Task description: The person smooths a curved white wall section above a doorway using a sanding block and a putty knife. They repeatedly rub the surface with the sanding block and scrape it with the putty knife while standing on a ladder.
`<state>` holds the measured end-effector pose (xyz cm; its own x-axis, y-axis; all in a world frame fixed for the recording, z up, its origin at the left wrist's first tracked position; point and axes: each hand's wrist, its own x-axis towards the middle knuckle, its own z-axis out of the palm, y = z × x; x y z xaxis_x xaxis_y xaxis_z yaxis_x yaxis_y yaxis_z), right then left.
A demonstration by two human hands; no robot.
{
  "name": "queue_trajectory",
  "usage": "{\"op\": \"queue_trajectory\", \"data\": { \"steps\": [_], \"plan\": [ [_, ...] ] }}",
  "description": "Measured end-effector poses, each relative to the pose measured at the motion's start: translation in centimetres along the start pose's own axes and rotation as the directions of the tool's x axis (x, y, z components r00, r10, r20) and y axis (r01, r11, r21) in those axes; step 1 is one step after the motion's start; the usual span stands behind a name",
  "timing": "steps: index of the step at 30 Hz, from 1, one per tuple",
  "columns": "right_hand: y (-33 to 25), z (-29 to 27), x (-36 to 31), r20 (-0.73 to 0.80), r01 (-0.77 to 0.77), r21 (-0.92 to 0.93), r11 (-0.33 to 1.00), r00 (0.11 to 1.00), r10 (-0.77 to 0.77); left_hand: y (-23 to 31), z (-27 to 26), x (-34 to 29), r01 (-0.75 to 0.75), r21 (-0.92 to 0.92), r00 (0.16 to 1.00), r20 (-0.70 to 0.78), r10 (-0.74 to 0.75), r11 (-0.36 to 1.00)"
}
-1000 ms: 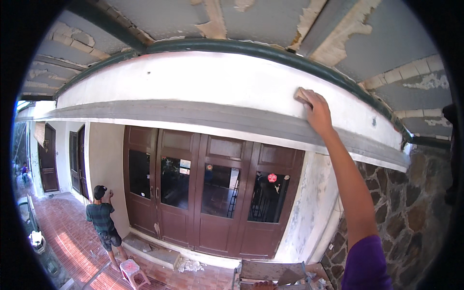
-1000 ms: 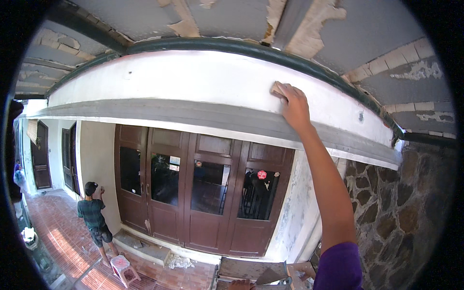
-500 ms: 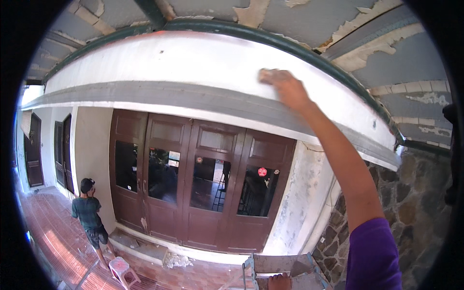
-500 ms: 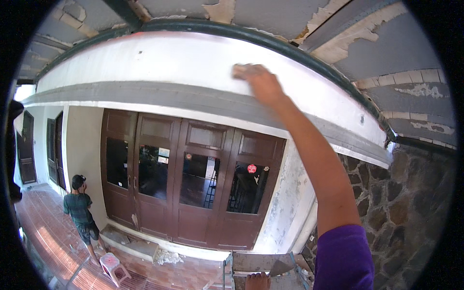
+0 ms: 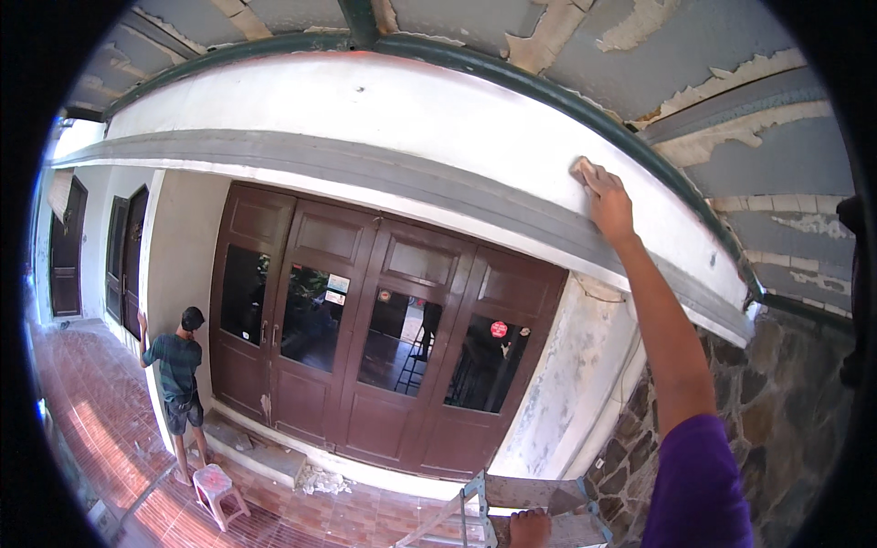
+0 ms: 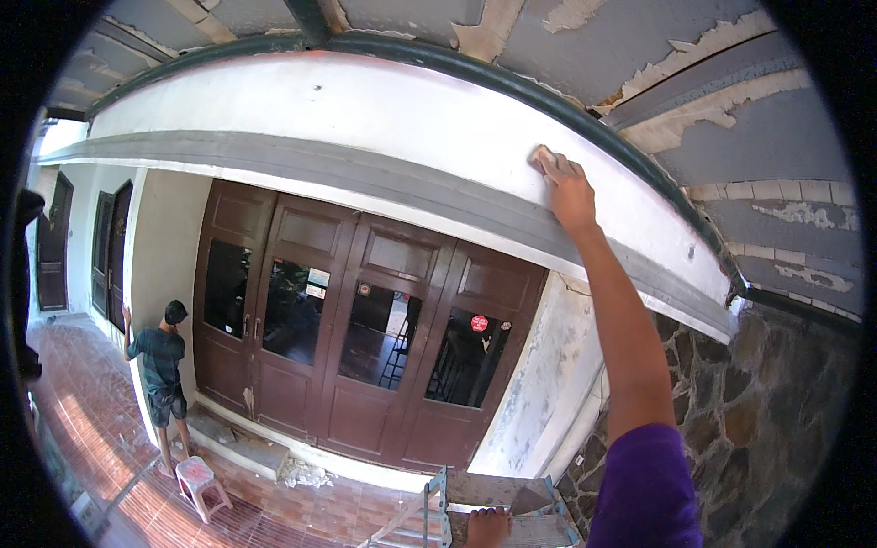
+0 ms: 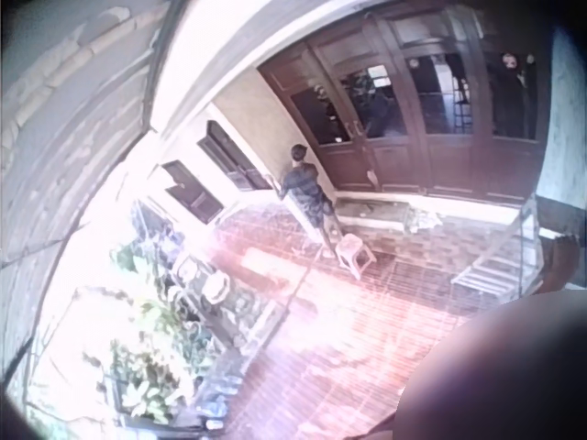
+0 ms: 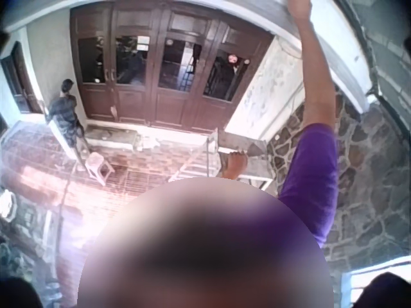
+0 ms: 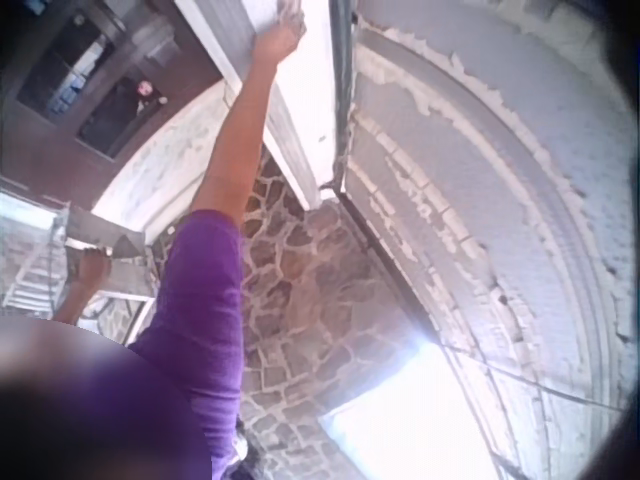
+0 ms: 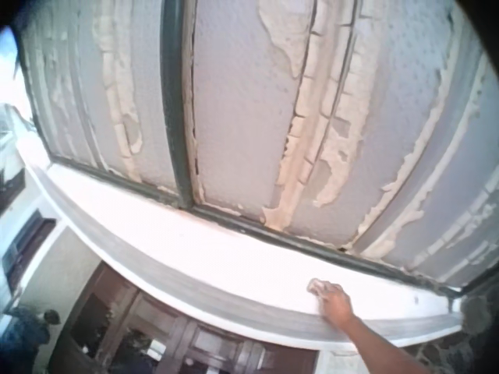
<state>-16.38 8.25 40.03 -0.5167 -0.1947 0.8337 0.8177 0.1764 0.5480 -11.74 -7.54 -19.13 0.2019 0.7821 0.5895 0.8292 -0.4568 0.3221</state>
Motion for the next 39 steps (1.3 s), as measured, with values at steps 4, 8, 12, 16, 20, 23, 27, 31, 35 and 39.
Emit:
{"op": "queue_trajectory", "data": {
  "steps": [4, 8, 12, 16, 20, 23, 27, 31, 35, 39],
  "plan": [
    [-0.1, 0.4, 1.0, -0.048, 0.104, 0.0, 0.995, 0.993, -0.103, -0.1, 0.2, 0.3, -0.009, 0.008, 1.0, -0.002, 0.009, 1.0],
    [-1.0, 0.5, 3.1, -0.008, -0.009, 0.072, 0.997, 1.0, 0.01, -0.2, 0.3, 0.8, -0.003, 0.014, 1.0, -0.011, 0.003, 1.0],
    [-3.1, 1.0, 4.1, -0.123, 0.088, 0.069, 0.994, 0.989, -0.079, -0.3, 0.5, 0.9, -0.006, 0.024, 1.0, -0.007, 0.006, 1.0],
    [-5.8, 1.7, 4.4, -0.142, 0.01, 0.063, 0.998, 0.99, -0.001, -0.5, 0.9, 1.0, -0.004, 0.016, 1.0, 0.001, 0.004, 1.0],
    [-7.6, 1.8, 6.0, -0.075, 0.13, 0.087, 0.988, 0.99, -0.124, -0.7, 1.2, 1.4, 0.012, 0.031, 1.0, -0.009, -0.012, 0.999],
    [-8.5, 2.0, 7.2, -0.12, -0.035, 0.099, 0.994, 0.992, 0.047, -0.7, 1.6, 1.8, 0.014, 0.039, 1.0, -0.013, -0.013, 0.999],
    [-9.3, 0.6, 8.8, 0.004, -0.029, 0.271, 0.962, 1.0, 0.029, -0.8, 2.1, 2.2, 0.024, 0.068, 0.999, -0.022, -0.023, 0.997],
    [-14.2, -4.0, 7.5, -0.164, 0.276, 0.608, 0.745, 0.961, -0.223, -1.0, 2.9, 2.3, 0.051, 0.092, 0.999, -0.018, -0.049, 0.994],
    [-20.9, -13.3, -4.7, -0.374, 0.541, 0.816, 0.205, 0.763, -0.527, -1.1, 3.4, 2.3, 0.062, 0.103, 0.998, -0.017, -0.06, 0.993],
    [-21.0, -26.3, -23.4, -0.543, 0.518, 0.825, -0.226, 0.617, -0.57, -0.6, 2.6, 2.1, 0.082, 0.066, 0.997, 0.005, -0.083, 0.994]
  ]
}}
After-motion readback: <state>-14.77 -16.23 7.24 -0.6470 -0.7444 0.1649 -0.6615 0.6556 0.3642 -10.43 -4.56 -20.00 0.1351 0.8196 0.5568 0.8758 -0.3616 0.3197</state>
